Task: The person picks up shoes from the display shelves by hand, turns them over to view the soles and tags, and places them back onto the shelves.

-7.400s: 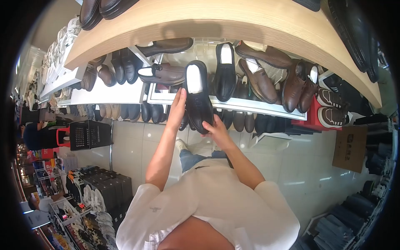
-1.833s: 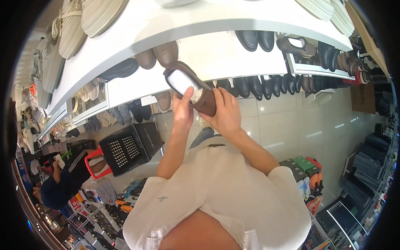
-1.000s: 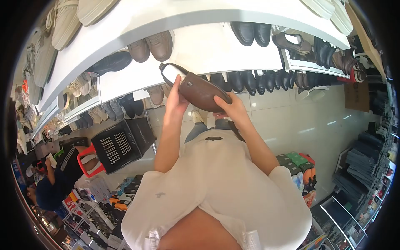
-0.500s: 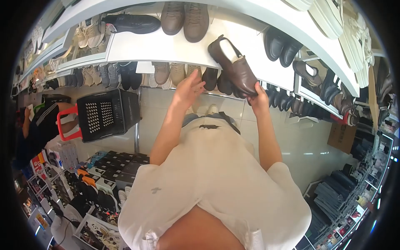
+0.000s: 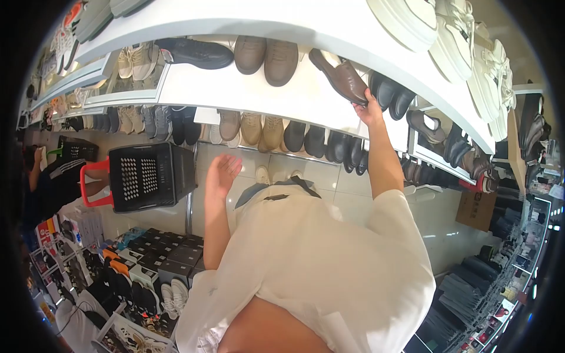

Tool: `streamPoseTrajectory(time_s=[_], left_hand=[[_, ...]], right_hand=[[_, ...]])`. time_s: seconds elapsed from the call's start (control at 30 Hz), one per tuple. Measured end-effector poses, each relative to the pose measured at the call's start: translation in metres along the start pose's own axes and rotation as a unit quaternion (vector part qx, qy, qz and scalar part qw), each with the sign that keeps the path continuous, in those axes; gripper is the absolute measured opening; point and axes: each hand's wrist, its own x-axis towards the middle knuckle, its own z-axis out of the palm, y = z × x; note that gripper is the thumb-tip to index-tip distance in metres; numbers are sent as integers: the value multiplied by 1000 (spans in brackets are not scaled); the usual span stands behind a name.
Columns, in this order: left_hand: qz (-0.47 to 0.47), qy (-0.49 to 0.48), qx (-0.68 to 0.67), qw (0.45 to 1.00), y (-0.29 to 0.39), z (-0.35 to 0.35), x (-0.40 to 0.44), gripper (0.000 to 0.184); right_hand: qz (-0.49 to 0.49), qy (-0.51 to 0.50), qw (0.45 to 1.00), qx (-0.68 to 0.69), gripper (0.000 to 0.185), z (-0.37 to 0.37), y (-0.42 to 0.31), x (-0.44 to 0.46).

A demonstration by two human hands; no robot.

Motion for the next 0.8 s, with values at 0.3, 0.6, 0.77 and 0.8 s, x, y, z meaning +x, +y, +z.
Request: streamPoseTrajectory(time_s=[0.3, 0.6, 0.77, 0.8], left_hand=[[-56, -20, 20, 998, -13, 4, 2, 52], [-104, -67, 120, 985, -10, 24, 32, 36], [-137, -81, 201, 967, -19, 35, 52, 35], [-147, -86, 216, 961, -21, 35, 56, 35]], right_hand=[[-144, 191, 971, 9, 40, 34, 16, 26], [-217, 206, 929, -216, 34, 24, 78, -34], [-213, 142, 939, -228, 23, -2, 117, -127], [-247, 166, 902, -312, 25, -29, 139, -131]])
